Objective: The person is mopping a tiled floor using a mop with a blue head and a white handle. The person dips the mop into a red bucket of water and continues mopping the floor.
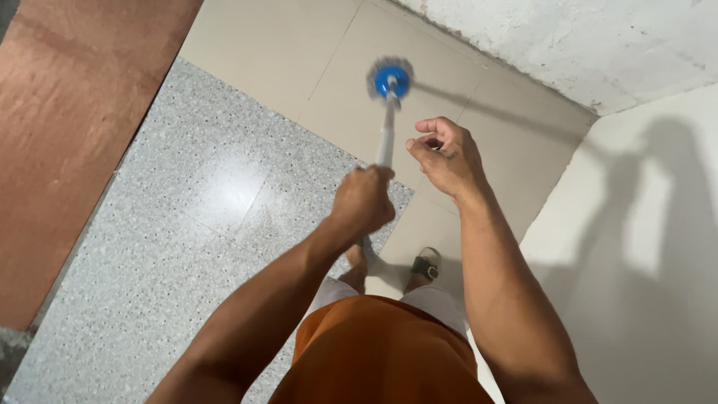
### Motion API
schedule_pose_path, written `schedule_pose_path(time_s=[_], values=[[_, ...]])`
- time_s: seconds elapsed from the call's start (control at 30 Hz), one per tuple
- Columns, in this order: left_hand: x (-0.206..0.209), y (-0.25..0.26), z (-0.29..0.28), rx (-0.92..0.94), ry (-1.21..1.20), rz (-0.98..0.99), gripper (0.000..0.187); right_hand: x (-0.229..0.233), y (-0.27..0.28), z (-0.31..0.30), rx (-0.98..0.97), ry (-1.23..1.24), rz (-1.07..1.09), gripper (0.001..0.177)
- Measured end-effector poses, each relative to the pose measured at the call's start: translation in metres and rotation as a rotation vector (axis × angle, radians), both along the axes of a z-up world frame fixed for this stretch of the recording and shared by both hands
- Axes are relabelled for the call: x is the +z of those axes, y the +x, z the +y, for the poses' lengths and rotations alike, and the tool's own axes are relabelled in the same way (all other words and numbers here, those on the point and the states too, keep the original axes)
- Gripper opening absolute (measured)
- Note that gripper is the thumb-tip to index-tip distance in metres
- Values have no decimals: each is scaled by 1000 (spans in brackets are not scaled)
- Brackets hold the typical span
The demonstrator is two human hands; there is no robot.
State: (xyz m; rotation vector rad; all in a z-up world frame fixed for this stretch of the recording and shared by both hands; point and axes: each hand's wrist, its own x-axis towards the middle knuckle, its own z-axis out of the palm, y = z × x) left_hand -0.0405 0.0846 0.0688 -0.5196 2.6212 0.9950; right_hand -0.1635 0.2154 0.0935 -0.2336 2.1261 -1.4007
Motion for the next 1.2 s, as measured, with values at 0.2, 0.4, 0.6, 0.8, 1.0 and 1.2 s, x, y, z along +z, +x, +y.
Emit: schedule_pose_path(time_s=[0.2, 0.4, 0.6, 0.8, 1.0, 1.2], values=[[-43, -47, 51, -65, -98, 68, 38, 7, -1, 47, 39, -14, 31, 41], [-76, -58, 108, 11, -77, 80, 36, 5, 4, 123, -30, 1, 13, 44], [-1, -7, 164, -88, -15, 26, 43, 12, 1, 169, -40, 83, 70, 41], [-39, -56, 188, -147, -83, 17, 35, 22, -7, 185, -40, 34, 87, 42], [-33, -54, 202, -102, -68, 61, 42, 21, 1, 207, -80, 18, 32, 43], [20, -9, 223, -118, -79, -33, 40, 17, 1, 215, -21, -14, 76, 44]])
